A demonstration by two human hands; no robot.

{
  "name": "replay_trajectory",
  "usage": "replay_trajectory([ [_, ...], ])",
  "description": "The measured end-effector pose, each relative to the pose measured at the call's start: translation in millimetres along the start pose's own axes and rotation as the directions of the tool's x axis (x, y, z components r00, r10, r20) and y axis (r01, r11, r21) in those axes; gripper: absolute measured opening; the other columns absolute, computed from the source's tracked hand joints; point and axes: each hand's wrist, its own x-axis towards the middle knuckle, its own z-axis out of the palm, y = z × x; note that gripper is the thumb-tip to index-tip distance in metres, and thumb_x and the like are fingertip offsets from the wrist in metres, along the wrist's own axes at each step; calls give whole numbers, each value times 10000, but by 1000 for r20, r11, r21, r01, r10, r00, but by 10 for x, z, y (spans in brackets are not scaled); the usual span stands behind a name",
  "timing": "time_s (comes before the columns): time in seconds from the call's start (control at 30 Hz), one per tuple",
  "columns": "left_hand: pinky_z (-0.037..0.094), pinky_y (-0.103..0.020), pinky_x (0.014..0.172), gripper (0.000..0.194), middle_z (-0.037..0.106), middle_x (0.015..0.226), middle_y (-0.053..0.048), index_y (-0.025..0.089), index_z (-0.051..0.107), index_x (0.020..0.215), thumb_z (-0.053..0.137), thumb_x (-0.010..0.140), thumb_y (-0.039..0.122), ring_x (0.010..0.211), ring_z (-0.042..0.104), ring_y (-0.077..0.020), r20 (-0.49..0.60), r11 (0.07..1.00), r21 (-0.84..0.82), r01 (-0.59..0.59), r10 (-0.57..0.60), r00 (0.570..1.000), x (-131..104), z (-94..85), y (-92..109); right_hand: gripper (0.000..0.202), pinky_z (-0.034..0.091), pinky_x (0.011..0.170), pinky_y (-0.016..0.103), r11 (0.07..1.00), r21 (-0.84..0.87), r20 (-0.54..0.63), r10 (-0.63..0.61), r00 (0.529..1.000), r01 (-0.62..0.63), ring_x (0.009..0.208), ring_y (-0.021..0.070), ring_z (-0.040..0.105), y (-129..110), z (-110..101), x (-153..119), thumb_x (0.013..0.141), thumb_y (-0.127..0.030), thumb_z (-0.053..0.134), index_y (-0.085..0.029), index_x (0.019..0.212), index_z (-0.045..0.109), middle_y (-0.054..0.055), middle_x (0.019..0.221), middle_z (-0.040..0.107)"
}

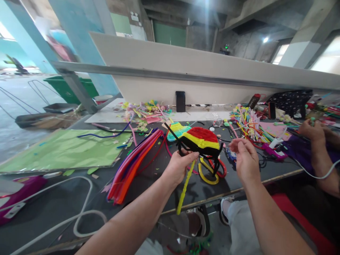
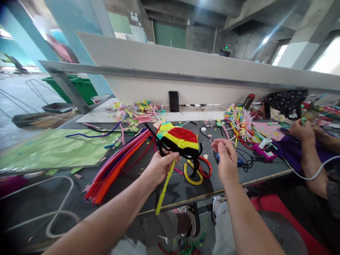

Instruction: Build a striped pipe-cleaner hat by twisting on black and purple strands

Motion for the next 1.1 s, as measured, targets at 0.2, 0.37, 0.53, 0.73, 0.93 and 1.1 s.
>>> replay_trajectory([
  [0.2, 441, -222, 599, 203, 601, 568, 7, 117, 652, 652, 798, 589, 244, 529, 528, -85, 25, 999, 54, 3, -4, 1000, -15, 13, 7, 243, 352, 474, 211, 878, -3, 458, 427, 780, -479, 514, 76, 458, 27, -8, -85, 761, -342, 681, -217, 968, 653, -22, 668, 575],
  [0.37, 447, -235, 537, 242, 517, 474, 35, 125, 596, 604, 782, 606, 279, 442, 497, -83, 68, 993, 78, 88, -94, 993, -47, 42, 21, 136, 331, 446, 196, 822, 129, 448, 451, 772, -555, 465, 44, 412, 37, -1, -69, 732, -269, 718, -214, 824, 634, -31, 686, 577],
  [0.53, 419, -219, 477, 272, 479, 452, 42, 132, 541, 572, 763, 628, 278, 402, 468, -73, 93, 992, 89, 94, -102, 990, -64, 50, 22, 66, 304, 459, 185, 862, 168, 459, 362, 811, -479, 484, 45, 374, -105, -23, -33, 793, -255, 653, -214, 833, 620, -37, 639, 513],
  [0.73, 399, -199, 458, 252, 496, 475, 40, 128, 560, 616, 770, 617, 267, 419, 485, -72, 58, 993, 82, 80, -85, 995, -54, 45, 24, 182, 365, 510, 248, 910, -413, 425, 232, 875, -41, 549, 104, 459, -186, -88, -20, 821, -284, 602, -246, 996, 637, -19, 694, 522],
  [0.93, 383, -185, 437, 248, 541, 518, 28, 127, 578, 634, 783, 598, 262, 443, 512, -77, 47, 989, 101, 107, -112, 993, -57, 77, 17, 214, 393, 662, 284, 600, -622, 681, 97, 726, 503, 739, 154, 518, -278, -71, -6, 848, -190, 502, -186, 668, 617, 30, 754, 498],
  [1.1, 390, -182, 439, 239, 549, 542, 28, 127, 601, 662, 790, 590, 254, 460, 517, -76, 33, 992, 79, 100, -103, 994, -50, 70, 2, 199, 400, 676, 280, 669, -604, 700, 185, 690, 433, 748, 152, 520, -292, -119, 40, 851, -246, 523, -186, 689, 621, 28, 781, 509],
])
